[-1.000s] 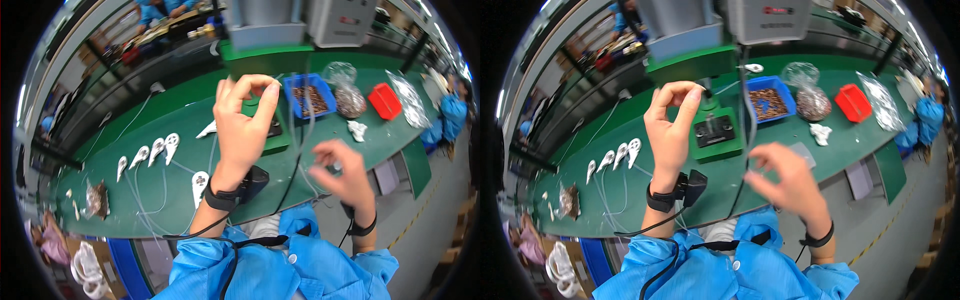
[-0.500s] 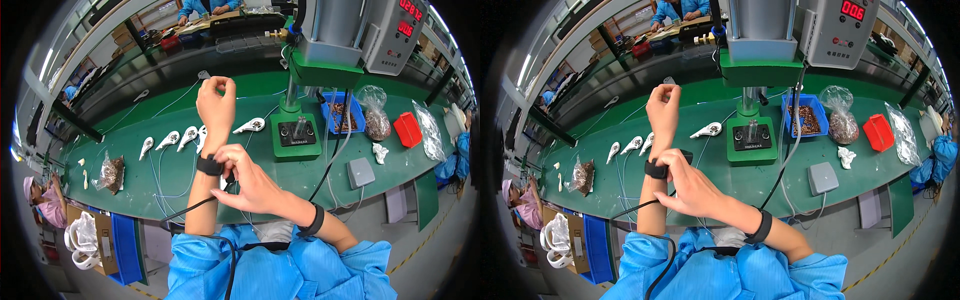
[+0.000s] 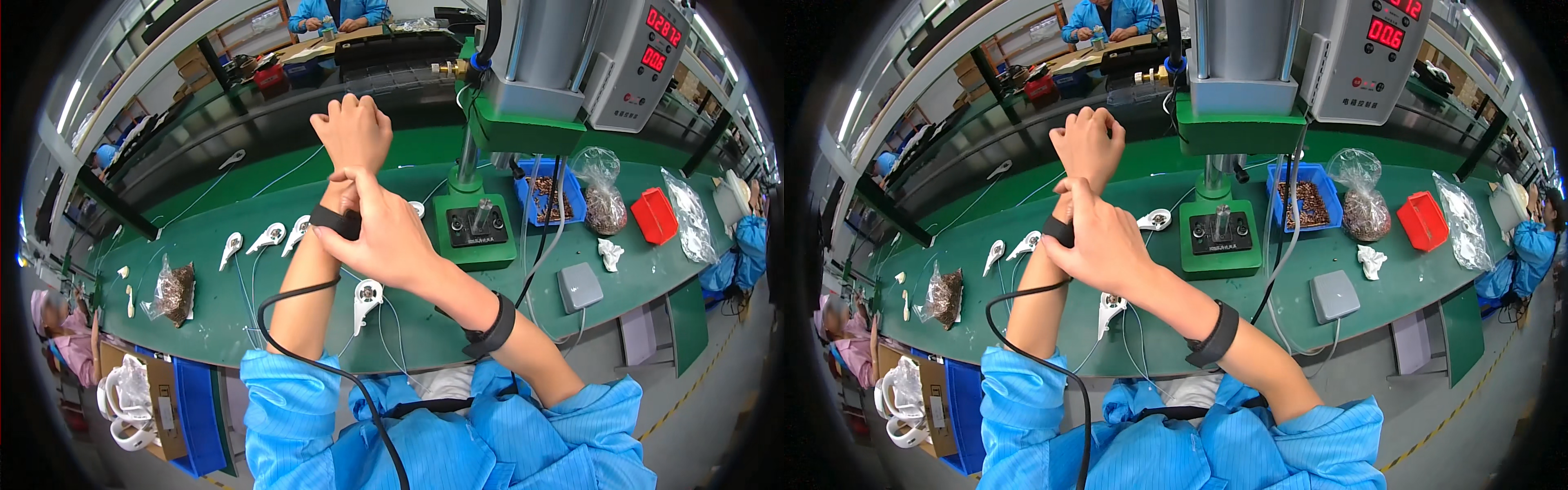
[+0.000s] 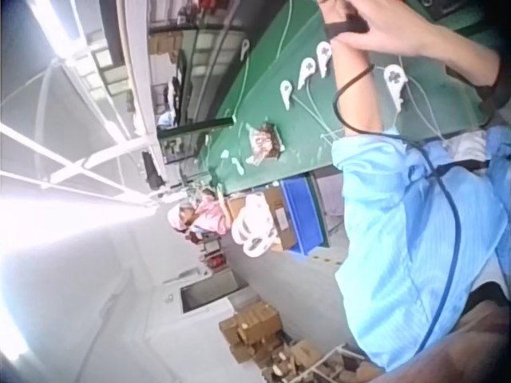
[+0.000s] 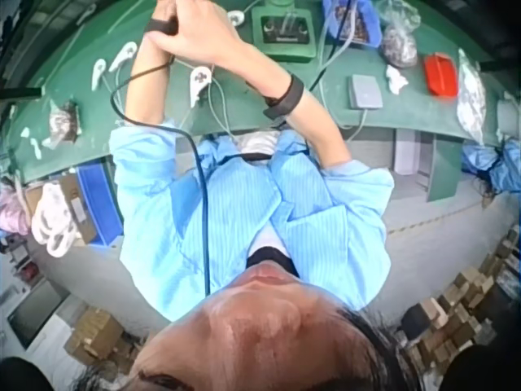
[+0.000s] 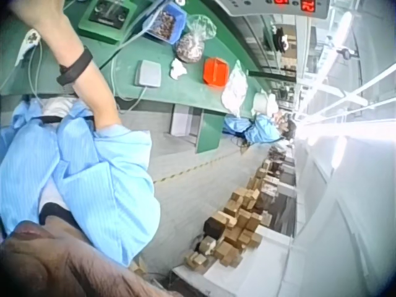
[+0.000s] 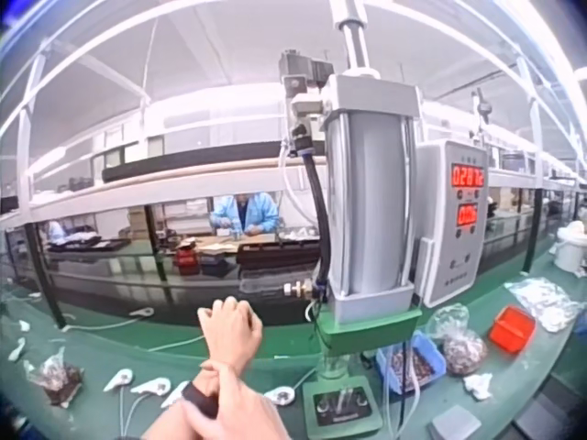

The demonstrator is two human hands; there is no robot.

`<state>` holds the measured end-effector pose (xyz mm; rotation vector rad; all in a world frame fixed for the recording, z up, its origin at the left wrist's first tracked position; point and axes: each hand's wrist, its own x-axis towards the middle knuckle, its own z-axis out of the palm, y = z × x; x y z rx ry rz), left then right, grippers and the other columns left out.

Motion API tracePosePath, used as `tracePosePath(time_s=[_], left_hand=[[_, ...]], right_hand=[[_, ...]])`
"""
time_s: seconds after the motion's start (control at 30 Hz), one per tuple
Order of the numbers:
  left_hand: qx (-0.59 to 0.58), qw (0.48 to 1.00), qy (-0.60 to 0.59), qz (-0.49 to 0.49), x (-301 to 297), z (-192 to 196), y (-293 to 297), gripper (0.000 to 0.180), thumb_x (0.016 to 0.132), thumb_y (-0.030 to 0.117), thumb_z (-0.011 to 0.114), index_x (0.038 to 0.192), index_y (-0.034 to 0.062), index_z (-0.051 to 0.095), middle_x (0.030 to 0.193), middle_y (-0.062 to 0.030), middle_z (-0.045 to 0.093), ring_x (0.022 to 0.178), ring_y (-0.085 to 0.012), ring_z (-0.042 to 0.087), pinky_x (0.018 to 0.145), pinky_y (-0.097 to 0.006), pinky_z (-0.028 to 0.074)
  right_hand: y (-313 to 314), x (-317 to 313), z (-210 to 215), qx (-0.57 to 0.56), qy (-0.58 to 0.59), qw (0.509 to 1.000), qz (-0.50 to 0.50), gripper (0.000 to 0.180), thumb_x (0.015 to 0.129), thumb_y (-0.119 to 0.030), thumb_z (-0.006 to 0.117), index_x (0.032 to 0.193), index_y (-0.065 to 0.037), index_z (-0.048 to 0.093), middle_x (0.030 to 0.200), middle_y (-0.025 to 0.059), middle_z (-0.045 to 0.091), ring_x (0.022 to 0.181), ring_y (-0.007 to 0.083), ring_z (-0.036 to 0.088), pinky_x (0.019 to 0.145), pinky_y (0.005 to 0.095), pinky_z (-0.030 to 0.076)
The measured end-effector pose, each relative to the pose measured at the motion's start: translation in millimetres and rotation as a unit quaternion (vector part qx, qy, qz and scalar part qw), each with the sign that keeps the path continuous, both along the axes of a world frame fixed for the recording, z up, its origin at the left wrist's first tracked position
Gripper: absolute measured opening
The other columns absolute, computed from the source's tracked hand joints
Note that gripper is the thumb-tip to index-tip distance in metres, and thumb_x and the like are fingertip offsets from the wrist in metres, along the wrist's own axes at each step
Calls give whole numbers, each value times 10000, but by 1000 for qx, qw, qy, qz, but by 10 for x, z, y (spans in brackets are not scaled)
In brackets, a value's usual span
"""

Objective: Assemble small electronic components by placing leads into plastic housings and using a pneumatic press machine to secure them.

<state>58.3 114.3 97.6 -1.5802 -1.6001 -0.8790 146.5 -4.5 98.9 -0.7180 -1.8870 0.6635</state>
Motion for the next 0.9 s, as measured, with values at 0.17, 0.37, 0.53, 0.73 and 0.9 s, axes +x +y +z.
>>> tracePosePath(time_s=[0.17,0.37,0.53,0.73,0.9], left_hand=[[-21,996,68,60,-121,101,123,109,742,220,552,713,127,601,765,-17,569,761,-212,545,677,-404,345],[-153,878,-450,-55,-589,67,394,117,745,222,581,769,111,608,777,-5,568,754,-175,541,617,-387,410],[0,176,-948,-263,-494,275,202,265,776,127,586,951,-14,445,881,-84,454,716,-193,467,675,-453,479],[171,440,-827,-304,-398,240,268,228,814,168,526,933,0,426,739,-96,487,578,-197,516,508,-343,503],[47,982,104,-153,61,-2,9,253,723,136,597,940,134,468,832,-3,478,677,-146,518,497,-278,475]], right_hand=[[54,-15,117,-40,15,998,47,510,718,-139,650,1136,-8,390,685,91,565,537,176,545,506,288,411],[-27,-126,176,-31,45,996,71,495,742,-115,633,1151,-38,367,702,98,584,535,186,543,505,301,400],[-15,-139,223,22,-13,998,53,465,752,-110,620,1143,-63,372,742,138,600,651,302,594,585,377,442],[-106,-68,269,11,-76,994,73,455,762,-102,599,1155,-97,370,739,135,586,727,338,595,625,410,449],[-90,-79,133,-16,-46,996,75,458,766,-64,577,1169,-92,360,752,119,551,716,310,588,624,380,445]])
